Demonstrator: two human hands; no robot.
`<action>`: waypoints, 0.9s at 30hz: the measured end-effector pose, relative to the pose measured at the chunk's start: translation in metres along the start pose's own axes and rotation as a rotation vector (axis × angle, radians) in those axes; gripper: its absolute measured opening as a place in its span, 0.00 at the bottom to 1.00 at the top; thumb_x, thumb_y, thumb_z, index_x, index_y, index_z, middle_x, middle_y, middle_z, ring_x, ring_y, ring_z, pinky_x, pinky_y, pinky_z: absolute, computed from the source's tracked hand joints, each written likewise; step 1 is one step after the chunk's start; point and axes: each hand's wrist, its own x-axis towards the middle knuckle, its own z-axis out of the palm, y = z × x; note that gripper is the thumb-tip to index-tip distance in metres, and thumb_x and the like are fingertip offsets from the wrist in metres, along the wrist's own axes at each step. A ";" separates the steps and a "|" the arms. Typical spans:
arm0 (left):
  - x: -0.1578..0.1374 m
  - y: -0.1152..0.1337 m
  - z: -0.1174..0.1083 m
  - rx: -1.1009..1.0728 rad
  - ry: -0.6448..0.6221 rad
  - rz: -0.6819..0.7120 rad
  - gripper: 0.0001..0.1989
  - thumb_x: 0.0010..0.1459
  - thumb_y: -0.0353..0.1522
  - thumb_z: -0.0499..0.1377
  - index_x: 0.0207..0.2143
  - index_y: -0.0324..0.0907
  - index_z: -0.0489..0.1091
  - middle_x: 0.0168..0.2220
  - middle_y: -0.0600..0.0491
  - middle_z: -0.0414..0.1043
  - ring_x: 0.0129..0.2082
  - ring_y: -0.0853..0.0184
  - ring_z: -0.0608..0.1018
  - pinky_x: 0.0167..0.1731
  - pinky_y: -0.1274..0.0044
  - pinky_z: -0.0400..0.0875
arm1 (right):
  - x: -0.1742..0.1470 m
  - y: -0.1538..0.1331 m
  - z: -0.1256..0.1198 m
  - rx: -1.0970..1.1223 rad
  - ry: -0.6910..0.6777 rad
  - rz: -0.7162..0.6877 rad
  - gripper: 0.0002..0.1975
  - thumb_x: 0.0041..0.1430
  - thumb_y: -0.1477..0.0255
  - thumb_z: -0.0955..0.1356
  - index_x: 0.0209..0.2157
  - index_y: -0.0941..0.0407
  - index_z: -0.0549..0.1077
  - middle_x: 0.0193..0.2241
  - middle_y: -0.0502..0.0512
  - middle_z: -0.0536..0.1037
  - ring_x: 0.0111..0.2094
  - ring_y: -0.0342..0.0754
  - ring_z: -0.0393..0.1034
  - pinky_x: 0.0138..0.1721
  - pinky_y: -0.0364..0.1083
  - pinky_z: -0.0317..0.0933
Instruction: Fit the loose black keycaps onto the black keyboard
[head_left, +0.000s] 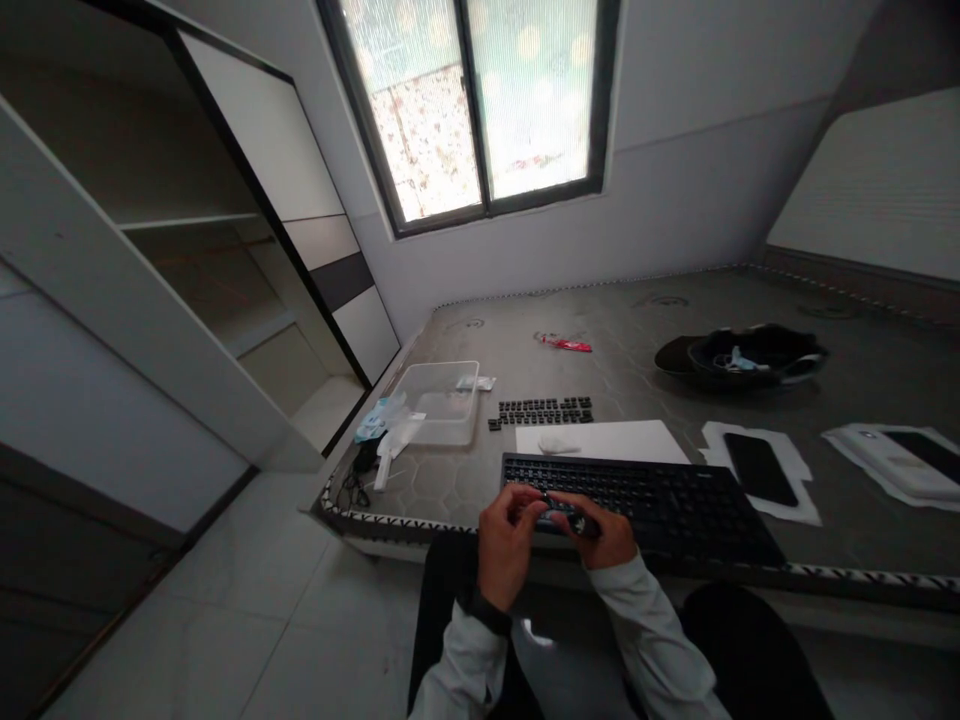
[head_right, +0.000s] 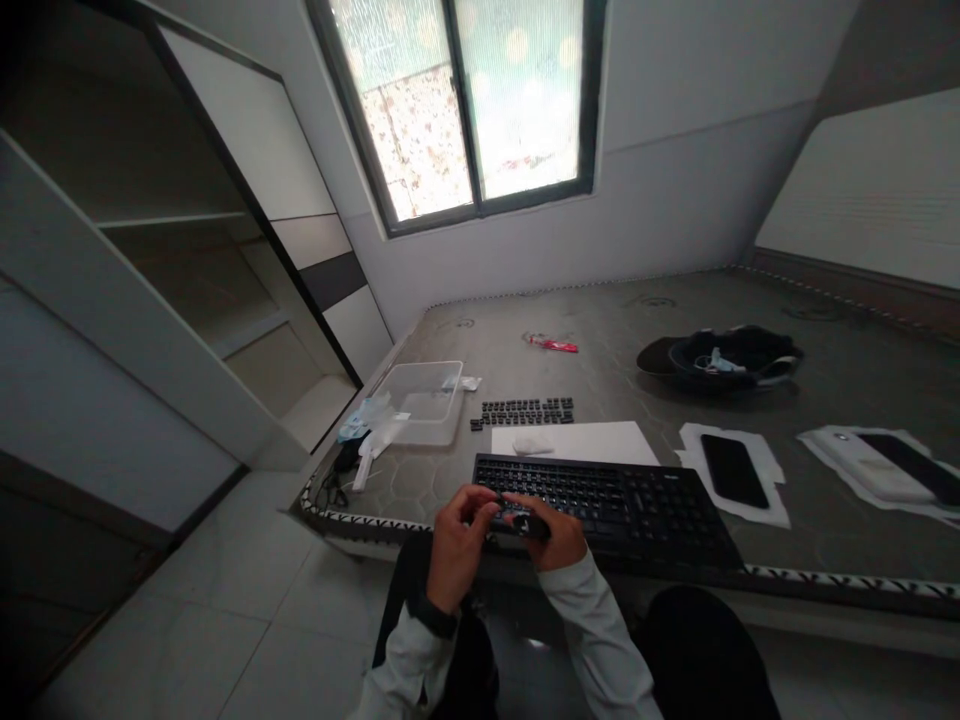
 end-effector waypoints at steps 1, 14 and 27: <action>0.000 0.000 0.000 -0.003 -0.001 -0.003 0.10 0.57 0.39 0.61 0.37 0.42 0.74 0.33 0.55 0.77 0.33 0.68 0.76 0.35 0.78 0.69 | 0.000 0.000 0.001 0.006 -0.004 0.000 0.13 0.58 0.63 0.68 0.43 0.49 0.80 0.38 0.53 0.84 0.35 0.52 0.80 0.36 0.47 0.74; -0.001 -0.006 -0.003 0.056 -0.057 -0.002 0.12 0.55 0.39 0.63 0.39 0.44 0.76 0.31 0.57 0.77 0.25 0.72 0.71 0.28 0.79 0.65 | 0.000 0.004 0.004 0.060 0.040 0.035 0.10 0.59 0.62 0.68 0.39 0.48 0.80 0.37 0.52 0.84 0.38 0.53 0.80 0.40 0.48 0.74; 0.016 -0.026 0.001 0.135 -0.057 -0.035 0.09 0.55 0.37 0.63 0.38 0.44 0.76 0.23 0.60 0.72 0.21 0.73 0.71 0.25 0.81 0.64 | 0.004 0.015 0.015 -0.017 0.005 0.202 0.18 0.60 0.55 0.66 0.37 0.51 0.81 0.36 0.55 0.85 0.34 0.52 0.81 0.39 0.46 0.74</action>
